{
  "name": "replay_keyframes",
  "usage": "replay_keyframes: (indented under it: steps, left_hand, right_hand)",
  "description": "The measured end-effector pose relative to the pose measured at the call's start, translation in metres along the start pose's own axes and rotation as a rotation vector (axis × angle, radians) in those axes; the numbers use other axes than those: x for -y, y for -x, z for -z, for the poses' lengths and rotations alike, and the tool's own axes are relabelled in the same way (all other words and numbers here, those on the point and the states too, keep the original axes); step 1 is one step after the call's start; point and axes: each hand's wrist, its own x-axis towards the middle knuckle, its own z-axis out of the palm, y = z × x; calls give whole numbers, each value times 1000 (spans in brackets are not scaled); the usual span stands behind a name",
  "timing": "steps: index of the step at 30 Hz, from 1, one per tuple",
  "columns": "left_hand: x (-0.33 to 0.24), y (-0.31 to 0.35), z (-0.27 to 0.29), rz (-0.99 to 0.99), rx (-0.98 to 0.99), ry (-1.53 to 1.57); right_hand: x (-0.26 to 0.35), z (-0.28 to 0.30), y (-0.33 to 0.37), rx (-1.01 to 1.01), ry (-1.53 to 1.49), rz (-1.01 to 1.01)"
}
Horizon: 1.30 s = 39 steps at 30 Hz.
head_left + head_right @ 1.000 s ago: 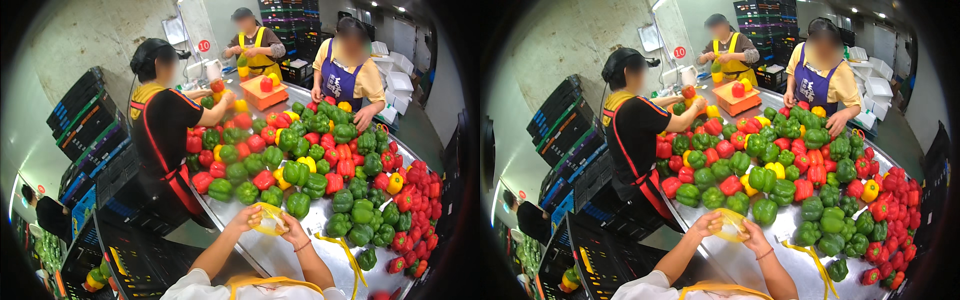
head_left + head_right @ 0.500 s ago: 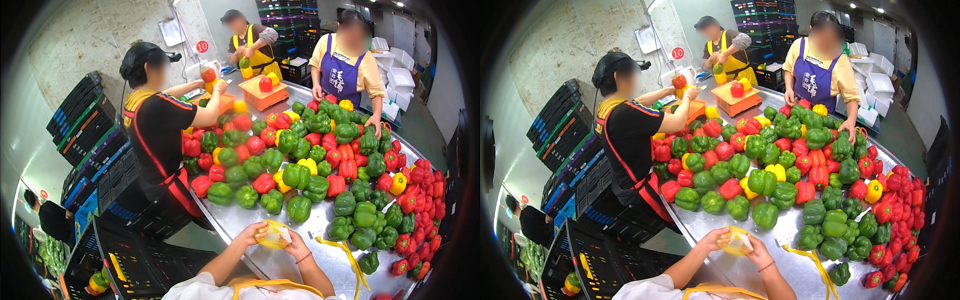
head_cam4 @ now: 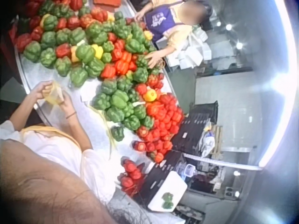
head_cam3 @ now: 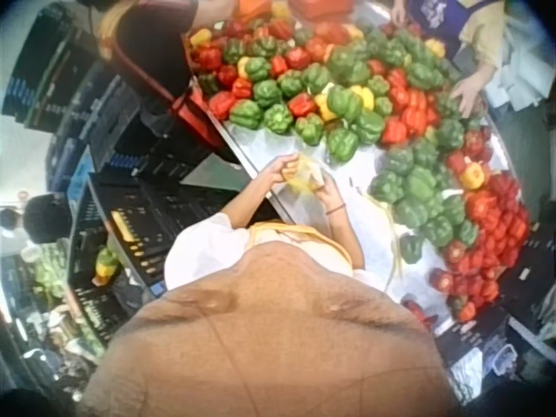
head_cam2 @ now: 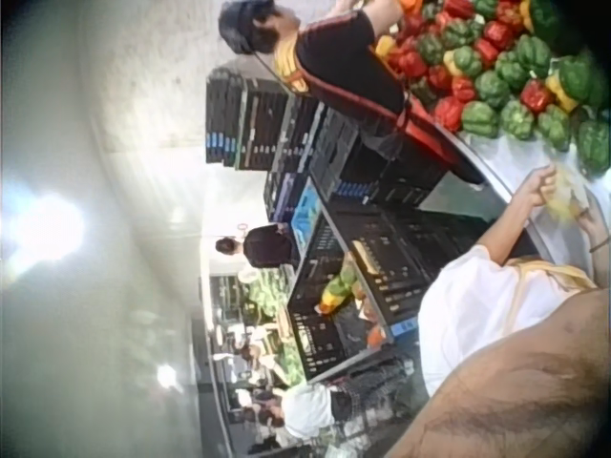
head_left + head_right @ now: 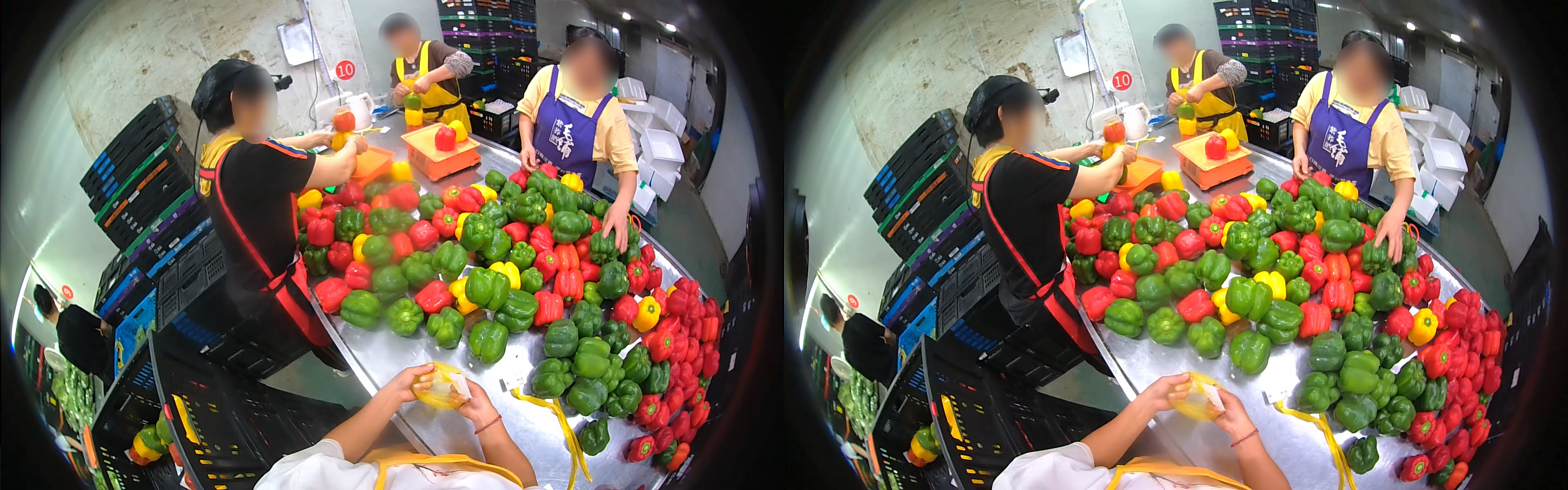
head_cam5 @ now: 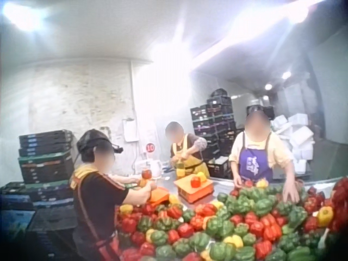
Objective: The person takes peppers from a large pile on a table, sorts them into groups of different colors, puts them into yellow mesh bags, and ties the bags shut before placing them into a black plastic crate.
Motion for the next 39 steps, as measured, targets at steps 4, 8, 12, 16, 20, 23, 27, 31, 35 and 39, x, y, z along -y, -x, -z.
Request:
replay_keyframes:
  steps: [4,8,12,16,20,23,27,31,35,39]
  left_hand:
    - [3,-1,1,0,7,16]
    - [7,-2,5,-4,-4,28]
    - [9,-1,1,1,-19,36]
    - [12,-3,2,13,-3,69]
    - [12,-4,3,3,-22,58]
    - [12,-5,2,3,-40,53]
    - [11,-2,-4,6,-49,62]
    - [12,-4,2,21,-30,80]
    - [13,-7,5,19,-26,68]
    - [13,-8,4,20,-20,58]
  right_hand:
    - [0,7,-2,-9,-15,-22]
    - [-2,11,0,9,-44,-31]
    - [-3,5,5,-19,-23,-20]
    - [-2,6,5,0,-20,-29]
    - [-1,-12,11,-53,-9,-33]
    - [-1,-7,10,-18,-10,-38]
    - [-1,-8,11,-49,4,-31]
    - [-2,-1,7,-75,-21,-55]
    - [-2,8,5,-59,-67,-54]
    - [-2,7,6,-81,-68,-54]
